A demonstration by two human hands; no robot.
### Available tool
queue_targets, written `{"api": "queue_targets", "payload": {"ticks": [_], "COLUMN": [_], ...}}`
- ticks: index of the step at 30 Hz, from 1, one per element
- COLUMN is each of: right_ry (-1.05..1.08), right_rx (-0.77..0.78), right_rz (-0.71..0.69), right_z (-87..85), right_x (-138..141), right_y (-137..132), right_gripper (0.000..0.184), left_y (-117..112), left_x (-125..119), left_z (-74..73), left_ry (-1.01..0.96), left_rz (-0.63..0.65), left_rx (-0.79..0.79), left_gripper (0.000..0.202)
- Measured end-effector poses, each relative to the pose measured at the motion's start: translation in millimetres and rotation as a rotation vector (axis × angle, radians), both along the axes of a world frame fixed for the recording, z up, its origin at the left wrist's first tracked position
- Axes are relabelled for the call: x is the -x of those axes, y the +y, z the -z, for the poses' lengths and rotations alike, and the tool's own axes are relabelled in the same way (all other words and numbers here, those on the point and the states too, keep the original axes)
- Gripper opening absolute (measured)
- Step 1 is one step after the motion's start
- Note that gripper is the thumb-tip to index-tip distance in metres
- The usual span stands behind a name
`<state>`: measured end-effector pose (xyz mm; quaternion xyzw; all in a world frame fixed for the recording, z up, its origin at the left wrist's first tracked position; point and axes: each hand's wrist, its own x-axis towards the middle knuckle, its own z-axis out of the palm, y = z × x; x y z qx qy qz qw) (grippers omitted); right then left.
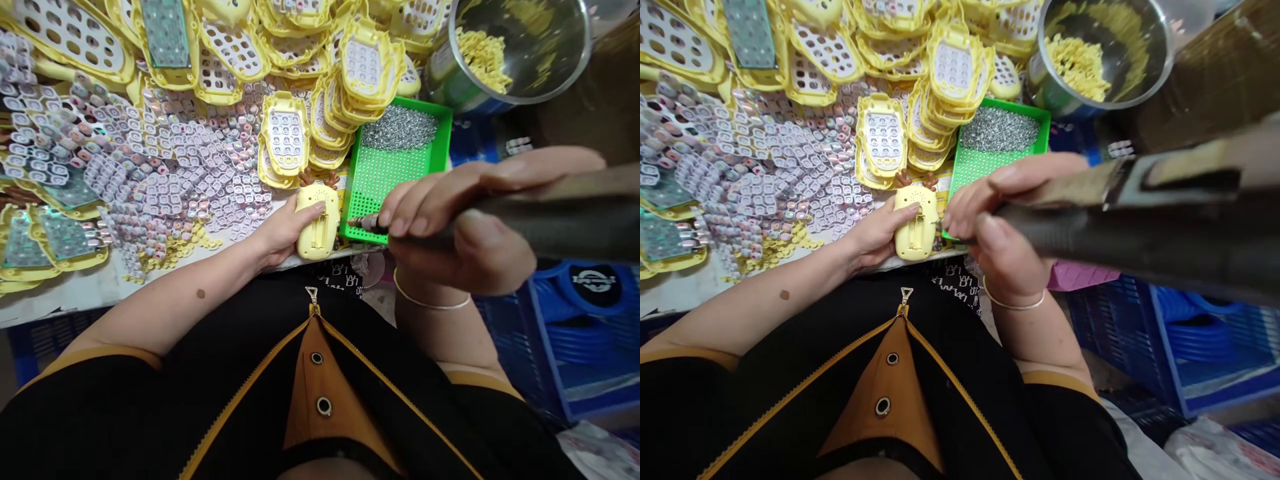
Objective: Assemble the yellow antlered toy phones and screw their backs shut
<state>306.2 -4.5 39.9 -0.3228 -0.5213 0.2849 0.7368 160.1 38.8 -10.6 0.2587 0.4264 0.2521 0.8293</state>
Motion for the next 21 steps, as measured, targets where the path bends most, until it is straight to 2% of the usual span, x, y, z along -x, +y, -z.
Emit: {"api": "queue_targets", "payload": {"ticks": [4, 6, 11, 14, 21], "right_ry": [-0.016, -0.024, -0.097, -0.114, -0.215], "right_rx": [-0.040, -0.046, 0.058, 0.035, 0.078], "right_rz": [-0.264, -0.322, -0.262, -0.253, -0.416], "right_z": [-0.8, 5.0, 16.1, 17.7, 13.2], "right_x": [21, 26, 33, 36, 35], "right_y": [-18, -21, -25, -26, -24], "right_gripper": [0.028, 0.029, 0.021, 0.017, 0.016], "left_y": [-2, -3, -4, -4, -4], "left_x": [-2, -2, -2, -3, -4], "left_z": [2.7, 3.8, 5.7, 5.8, 4.8], "left_ry": [0.002, -0.015, -0.003, 0.028, 0.038], "left_rz": [-0.035, -0.029, -0.047, -0.066, -0.045], "left_rx": [-0.050, -0.080, -0.102, -0.103, -0.064], "left_gripper": [0.027, 0.026, 0.027, 0.025, 0.026]}}
